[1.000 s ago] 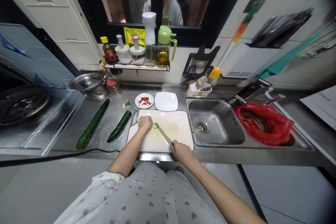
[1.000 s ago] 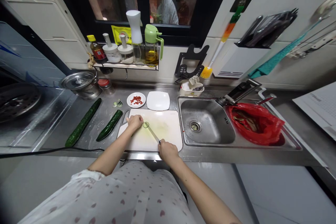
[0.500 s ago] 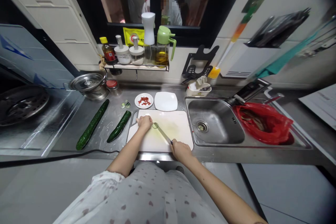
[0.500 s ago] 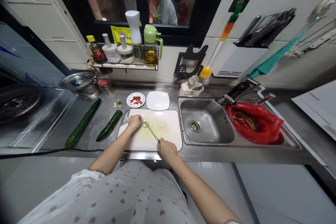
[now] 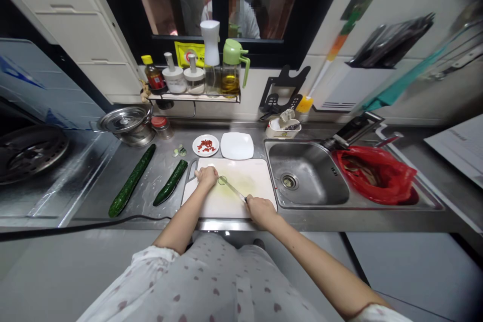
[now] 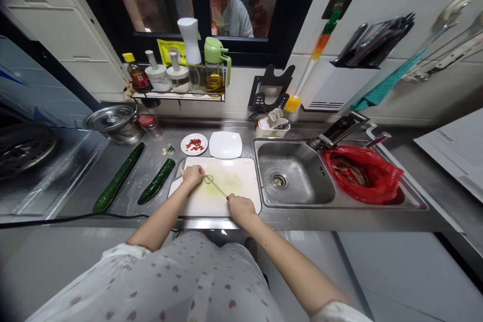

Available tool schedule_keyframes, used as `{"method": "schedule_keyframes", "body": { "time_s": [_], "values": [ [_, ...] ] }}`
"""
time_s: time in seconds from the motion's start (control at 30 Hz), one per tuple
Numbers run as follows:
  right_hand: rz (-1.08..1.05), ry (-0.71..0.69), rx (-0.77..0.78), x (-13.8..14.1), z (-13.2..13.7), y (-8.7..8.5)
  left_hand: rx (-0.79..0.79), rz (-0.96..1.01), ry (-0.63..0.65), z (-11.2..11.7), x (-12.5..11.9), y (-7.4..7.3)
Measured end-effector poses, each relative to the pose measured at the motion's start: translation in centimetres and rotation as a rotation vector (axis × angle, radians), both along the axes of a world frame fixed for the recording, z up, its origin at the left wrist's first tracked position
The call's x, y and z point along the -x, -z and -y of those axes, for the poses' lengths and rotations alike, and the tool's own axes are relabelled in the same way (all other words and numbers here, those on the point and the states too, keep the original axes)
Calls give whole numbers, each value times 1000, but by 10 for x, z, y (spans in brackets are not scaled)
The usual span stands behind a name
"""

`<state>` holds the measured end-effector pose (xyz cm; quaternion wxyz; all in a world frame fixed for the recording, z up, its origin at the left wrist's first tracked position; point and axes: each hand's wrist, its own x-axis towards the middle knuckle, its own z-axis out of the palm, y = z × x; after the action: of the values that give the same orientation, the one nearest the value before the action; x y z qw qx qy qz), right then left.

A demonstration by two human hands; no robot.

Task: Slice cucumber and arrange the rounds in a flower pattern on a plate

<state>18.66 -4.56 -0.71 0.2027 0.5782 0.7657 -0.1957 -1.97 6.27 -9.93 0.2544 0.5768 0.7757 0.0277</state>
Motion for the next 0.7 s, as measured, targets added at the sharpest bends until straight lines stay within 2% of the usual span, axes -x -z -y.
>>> {"method": "schedule_keyframes", "body": {
  "time_s": [0.17,0.43,0.7],
  "values": [
    [10,-46,-21,-5,-8,1,-13,0,3,1,0,-1],
    [29,-98,-17,-8,-18,-7,-5,-1,8,2,0,-3],
    [31,-98,-2,-10,-24,-11,-12,-3,5,2,0,-2]
  ]
}}
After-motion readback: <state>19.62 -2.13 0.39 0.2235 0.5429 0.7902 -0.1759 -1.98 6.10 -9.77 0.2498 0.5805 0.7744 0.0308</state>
